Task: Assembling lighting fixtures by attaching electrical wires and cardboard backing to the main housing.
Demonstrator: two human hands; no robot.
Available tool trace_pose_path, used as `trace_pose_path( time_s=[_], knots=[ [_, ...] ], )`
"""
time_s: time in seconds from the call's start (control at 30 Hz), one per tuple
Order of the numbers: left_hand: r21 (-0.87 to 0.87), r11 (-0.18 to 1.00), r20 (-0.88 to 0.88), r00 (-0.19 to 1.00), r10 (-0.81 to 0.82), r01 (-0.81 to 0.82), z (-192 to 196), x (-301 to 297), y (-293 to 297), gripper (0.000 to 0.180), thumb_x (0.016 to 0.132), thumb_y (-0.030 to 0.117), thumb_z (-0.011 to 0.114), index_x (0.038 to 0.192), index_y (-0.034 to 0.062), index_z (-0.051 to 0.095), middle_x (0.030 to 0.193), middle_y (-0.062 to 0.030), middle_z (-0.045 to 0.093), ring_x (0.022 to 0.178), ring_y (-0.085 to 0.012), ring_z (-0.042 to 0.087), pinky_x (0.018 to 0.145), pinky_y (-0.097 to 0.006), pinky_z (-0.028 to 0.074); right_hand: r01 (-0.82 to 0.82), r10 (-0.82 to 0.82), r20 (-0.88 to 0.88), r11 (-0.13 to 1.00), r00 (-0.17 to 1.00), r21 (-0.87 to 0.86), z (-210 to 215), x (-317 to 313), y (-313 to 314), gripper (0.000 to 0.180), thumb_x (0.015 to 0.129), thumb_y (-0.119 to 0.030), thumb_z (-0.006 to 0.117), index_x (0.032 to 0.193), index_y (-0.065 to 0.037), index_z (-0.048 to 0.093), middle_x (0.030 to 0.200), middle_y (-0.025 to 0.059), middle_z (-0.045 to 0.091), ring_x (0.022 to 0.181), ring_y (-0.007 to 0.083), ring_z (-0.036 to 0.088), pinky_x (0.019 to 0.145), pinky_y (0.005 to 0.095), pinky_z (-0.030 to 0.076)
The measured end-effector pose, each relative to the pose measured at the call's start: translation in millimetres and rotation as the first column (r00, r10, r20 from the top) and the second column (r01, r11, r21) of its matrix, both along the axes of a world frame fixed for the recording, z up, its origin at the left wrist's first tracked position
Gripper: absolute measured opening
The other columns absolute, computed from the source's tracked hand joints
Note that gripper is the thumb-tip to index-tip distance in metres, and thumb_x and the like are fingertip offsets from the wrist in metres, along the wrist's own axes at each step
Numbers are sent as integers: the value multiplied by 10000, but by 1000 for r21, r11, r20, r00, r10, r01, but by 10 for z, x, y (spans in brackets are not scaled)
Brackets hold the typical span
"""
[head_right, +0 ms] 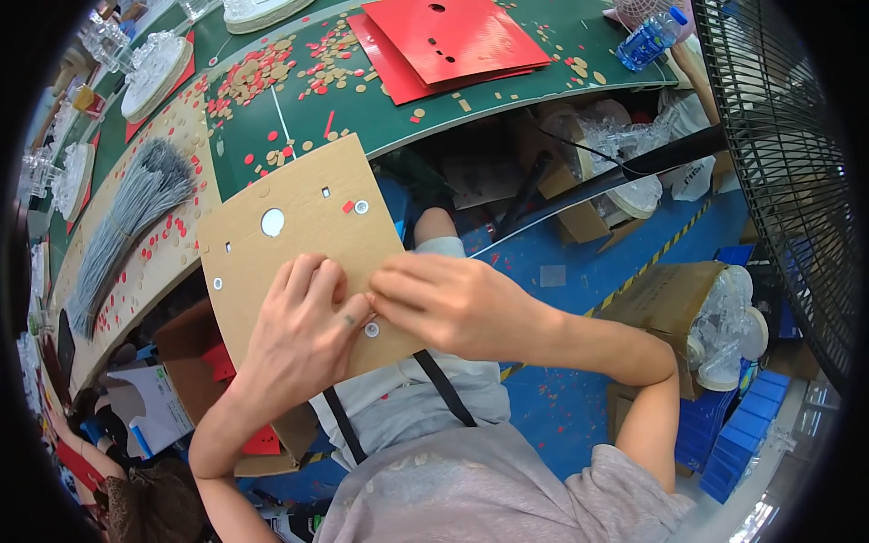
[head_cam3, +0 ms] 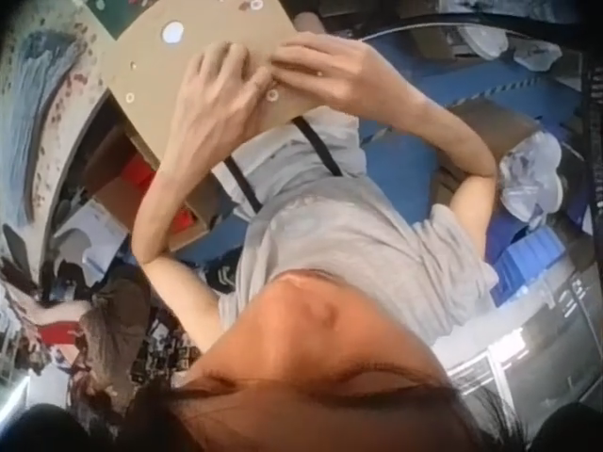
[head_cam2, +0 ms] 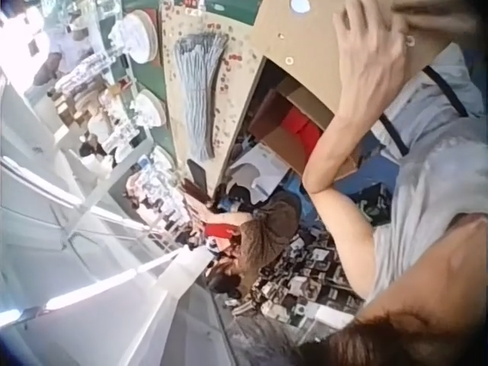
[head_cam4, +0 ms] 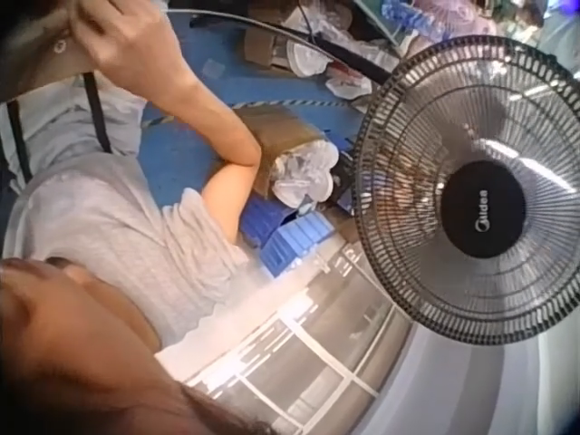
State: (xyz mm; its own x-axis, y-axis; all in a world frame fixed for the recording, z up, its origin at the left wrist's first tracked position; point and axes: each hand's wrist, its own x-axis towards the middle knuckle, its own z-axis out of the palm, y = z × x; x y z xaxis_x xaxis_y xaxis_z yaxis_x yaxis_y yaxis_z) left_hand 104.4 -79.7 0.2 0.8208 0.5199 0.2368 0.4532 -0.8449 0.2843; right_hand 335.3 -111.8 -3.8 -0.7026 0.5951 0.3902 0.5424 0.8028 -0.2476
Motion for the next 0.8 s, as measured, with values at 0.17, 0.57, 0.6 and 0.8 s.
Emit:
trace_pose_path(
  time_s=[0.17, 0.57, 0.6, 0.8],
  knots=[
    [-118, 993, 120, 993, -6, 20, -67, -35, 19, 187, 668, 56, 718, 837, 12, 651, 939, -131, 523, 965, -308, 559, 844, -417, 516, 264, -257, 63, 951, 964, -159, -3, -175, -263, 678, 800, -439, 782, 1272, 34, 666, 1335, 165, 654, 1268, 325, 618, 1092, 506, 462],
    [-204, 963, 263, 938, 227, -175, -69, -735, -100, 163, 623, 13, 770, 707, 14, 631, 893, -133, 511, 986, -339, 606, 1066, -621, 426, 273, -268, 74, 958, 961, -82, -164, -16, -201, 937, 728, -694, 727, 1340, 10, 635, 1402, 139, 630, 1346, 289, 576, 1198, 545, 306],
    [-227, 943, 263, 916, 302, -245, -78, -806, -152, 171, 626, 24, 785, 692, 19, 628, 875, -129, 509, 990, -343, 607, 1123, -672, 355, 259, -254, 65, 962, 965, -84, -133, -19, -168, 937, 728, -694, 727, 1340, 10, 635, 1402, 139, 630, 1346, 289, 576, 1198, 545, 306],
    [-305, 908, 449, 798, 402, -286, -271, -751, -264, 172, 693, 13, 788, 699, 10, 616, 871, -121, 545, 1000, -333, 623, 1170, -641, 295, 165, -182, -110, 976, 977, -143, 29, -550, 16, 618, 791, -263, 829, 1318, -3, 637, 1277, 155, 656, 1159, 315, 638, 1012, 454, 502]
  ],
)
